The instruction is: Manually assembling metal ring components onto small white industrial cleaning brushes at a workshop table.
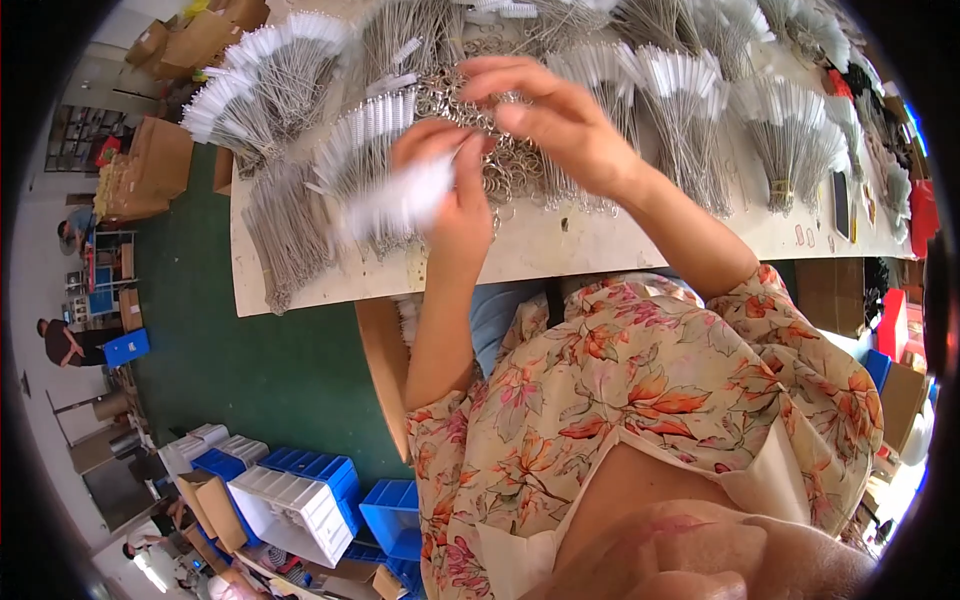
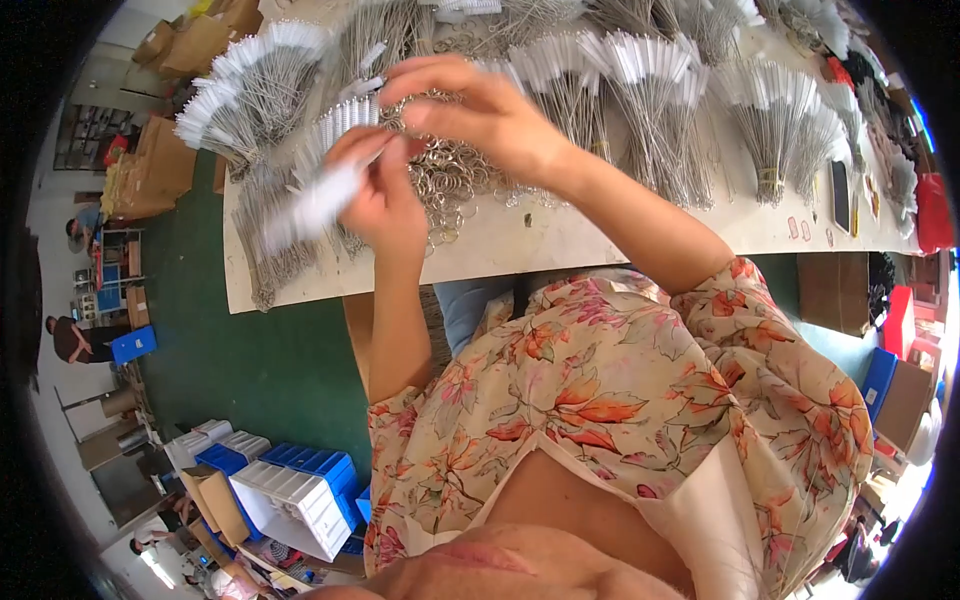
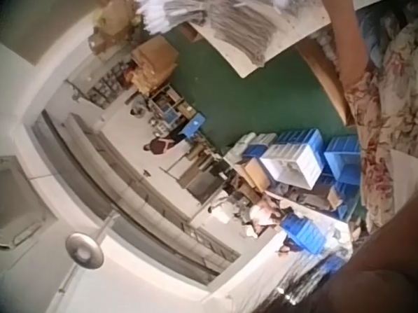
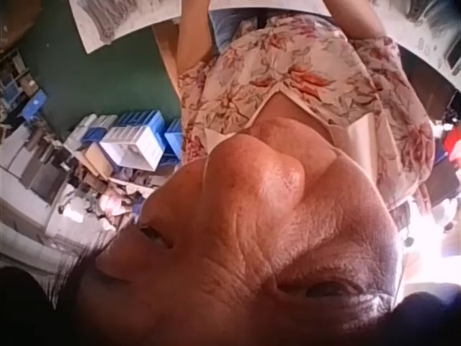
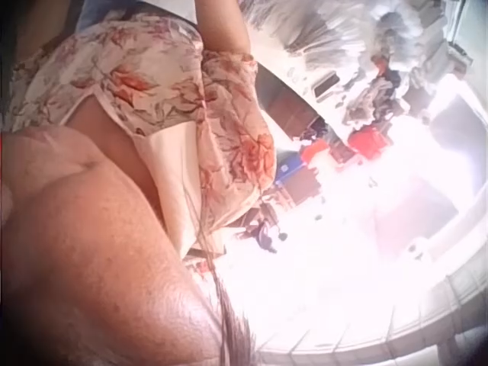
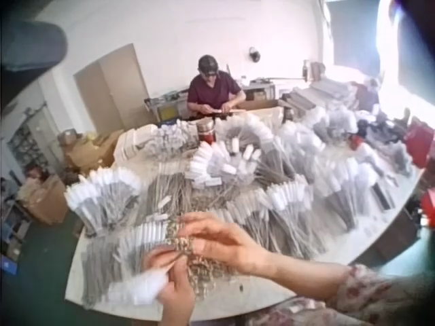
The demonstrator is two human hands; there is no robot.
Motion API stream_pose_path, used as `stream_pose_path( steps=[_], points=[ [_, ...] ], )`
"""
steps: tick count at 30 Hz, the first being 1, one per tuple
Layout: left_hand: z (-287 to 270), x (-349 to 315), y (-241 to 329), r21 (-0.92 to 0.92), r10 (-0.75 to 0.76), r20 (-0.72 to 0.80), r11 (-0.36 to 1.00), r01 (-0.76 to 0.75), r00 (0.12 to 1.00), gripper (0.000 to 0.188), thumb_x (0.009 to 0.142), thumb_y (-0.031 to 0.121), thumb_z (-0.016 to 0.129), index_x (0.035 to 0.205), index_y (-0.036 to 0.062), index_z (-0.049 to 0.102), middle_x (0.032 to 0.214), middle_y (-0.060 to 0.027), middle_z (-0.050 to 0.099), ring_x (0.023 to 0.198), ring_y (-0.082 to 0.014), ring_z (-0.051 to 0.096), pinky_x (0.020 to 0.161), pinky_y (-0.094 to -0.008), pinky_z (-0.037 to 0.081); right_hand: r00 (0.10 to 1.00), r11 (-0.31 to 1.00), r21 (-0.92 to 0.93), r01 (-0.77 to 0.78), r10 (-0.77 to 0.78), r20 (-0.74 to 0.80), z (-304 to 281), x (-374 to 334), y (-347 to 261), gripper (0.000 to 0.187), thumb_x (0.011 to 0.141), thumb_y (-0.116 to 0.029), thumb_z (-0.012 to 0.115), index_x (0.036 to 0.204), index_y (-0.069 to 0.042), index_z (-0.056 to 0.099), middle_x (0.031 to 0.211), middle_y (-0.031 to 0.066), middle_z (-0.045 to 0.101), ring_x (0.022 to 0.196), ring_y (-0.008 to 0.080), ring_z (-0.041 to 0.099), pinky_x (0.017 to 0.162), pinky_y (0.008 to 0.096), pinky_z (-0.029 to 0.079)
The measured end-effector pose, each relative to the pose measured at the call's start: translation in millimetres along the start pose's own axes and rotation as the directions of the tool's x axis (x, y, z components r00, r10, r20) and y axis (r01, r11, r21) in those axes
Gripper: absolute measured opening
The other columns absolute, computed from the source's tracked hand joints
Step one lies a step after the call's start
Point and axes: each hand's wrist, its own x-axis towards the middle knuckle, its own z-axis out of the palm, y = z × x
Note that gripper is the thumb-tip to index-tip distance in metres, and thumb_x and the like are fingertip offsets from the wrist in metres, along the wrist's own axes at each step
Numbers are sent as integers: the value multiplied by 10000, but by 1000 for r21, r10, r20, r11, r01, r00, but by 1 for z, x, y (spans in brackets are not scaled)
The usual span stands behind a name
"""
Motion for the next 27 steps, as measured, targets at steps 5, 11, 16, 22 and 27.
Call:
stream_pose_path(
  steps=[5, 11, 16, 22, 27],
  points=[
    [-3, -42, -2, 239, -118, 120, 967, 87, 986, 239, 755, -54, 647, 971, 48, 647, 1052, -106, 507, 920, -216, 549, 791, -277, 478, 874, 875, 94, -476, 482, -59, -23, -29, 46, 383, 905, -391, 520, 1021, -55, 664, 938, 67, 648, 948, 159, 573, 909, 300, 423],
    [6, -63, -12, 332, 190, 358, 890, -314, 914, 342, 731, 38, 705, 1060, 47, 614, 1111, -111, 477, 994, -236, 514, 827, -325, 460, 872, 392, 868, -305, 480, 90, -20, -35, 66, 194, 948, -232, 467, 962, -65, 564, 810, -11, 587, 644, 69, 495, 576, 193, 435],
    [-17, -38, -6, -54, -135, 209, 987, 149, 969, 731, 708, 181, 752, 1311, 31, 366, 1227, -139, 456, 1113, -284, 448, 925, -367, 382, 814, 840, -143, -523, 542, 207, -37, -44, 23, 168, 899, -171, 533, 880, -36, 631, 661, -5, 581, 556, 72, 495, 535, 213, 407],
    [-7, -51, 14, -478, -385, 619, 507, 717, 685, 806, 658, 316, 801, 1290, 47, 378, 1242, -129, 445, 1099, -239, 465, 901, -356, 401, 803, 904, -233, -357, 425, 417, -19, -61, 5, 130, 852, -127, 560, 878, -20, 629, 652, 74, 587, 611, 157, 562, 596, 301, 445],
    [-15, -44, 15, -166, -104, 554, 958, 232, 826, 242, 690, 219, 760, 826, 78, 618, 855, -53, 591, 790, -232, 557, 683, -318, 439, 556, 662, -13, -749, 640, 530, -35, -72, -5, 196, 918, -195, 528, 844, -38, 620, 673, -25, 568, 542, 26, 451, 461, 185, 332]
  ],
)
